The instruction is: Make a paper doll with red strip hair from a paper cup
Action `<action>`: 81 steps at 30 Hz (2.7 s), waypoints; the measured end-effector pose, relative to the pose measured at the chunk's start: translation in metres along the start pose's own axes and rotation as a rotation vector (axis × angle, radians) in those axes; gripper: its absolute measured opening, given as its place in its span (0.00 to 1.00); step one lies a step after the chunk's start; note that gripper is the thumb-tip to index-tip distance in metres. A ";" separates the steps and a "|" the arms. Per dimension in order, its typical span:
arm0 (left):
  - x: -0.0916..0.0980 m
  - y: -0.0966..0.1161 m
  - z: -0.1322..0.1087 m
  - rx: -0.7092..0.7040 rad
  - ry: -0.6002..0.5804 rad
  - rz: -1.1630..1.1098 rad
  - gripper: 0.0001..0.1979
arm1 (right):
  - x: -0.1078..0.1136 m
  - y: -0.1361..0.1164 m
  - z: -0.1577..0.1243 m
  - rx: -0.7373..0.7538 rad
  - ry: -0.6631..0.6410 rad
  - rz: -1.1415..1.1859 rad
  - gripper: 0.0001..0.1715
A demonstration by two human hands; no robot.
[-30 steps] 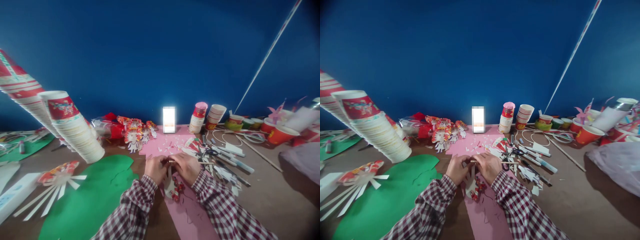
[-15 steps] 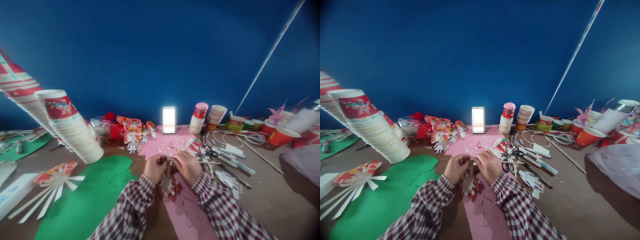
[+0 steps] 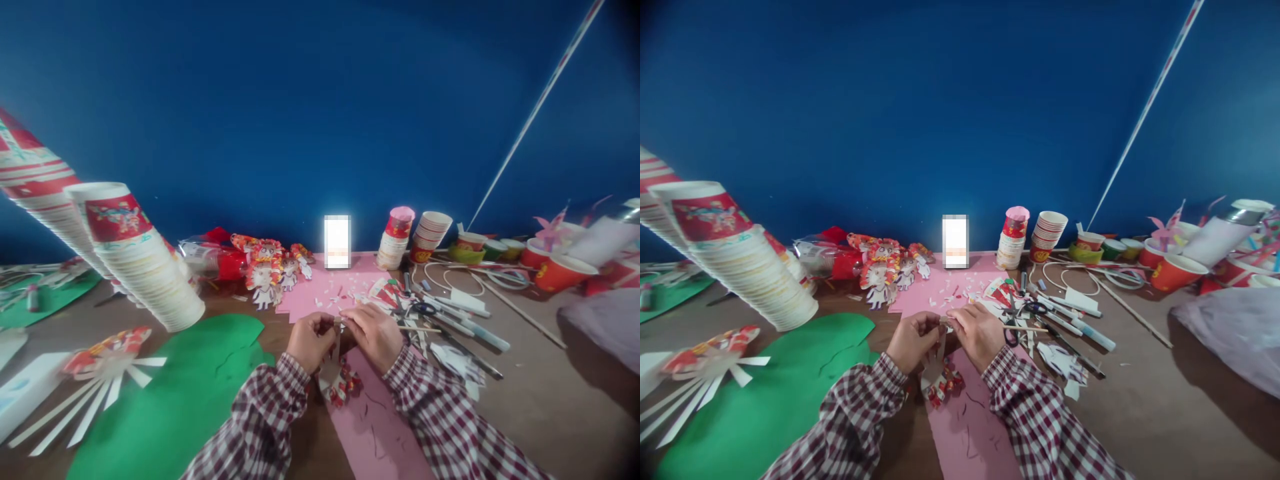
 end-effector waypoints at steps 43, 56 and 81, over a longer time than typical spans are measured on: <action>0.005 0.009 0.000 0.051 -0.016 0.072 0.19 | 0.010 -0.013 0.001 0.100 0.028 -0.014 0.11; 0.001 0.023 -0.004 -0.100 0.041 0.189 0.12 | 0.007 -0.007 0.001 0.003 0.007 0.049 0.10; 0.000 0.017 -0.003 -0.074 -0.042 0.211 0.10 | 0.001 -0.004 0.001 0.016 -0.070 0.064 0.09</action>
Point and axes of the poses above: each hand's wrist, its own z-axis towards the middle knuckle, its own x-axis out of the back of the hand, y = z × x, the point moved 5 cm from there along z, towards the middle knuckle, and after that the axes turned 13 degrees about -z, right-handed, at the moved point
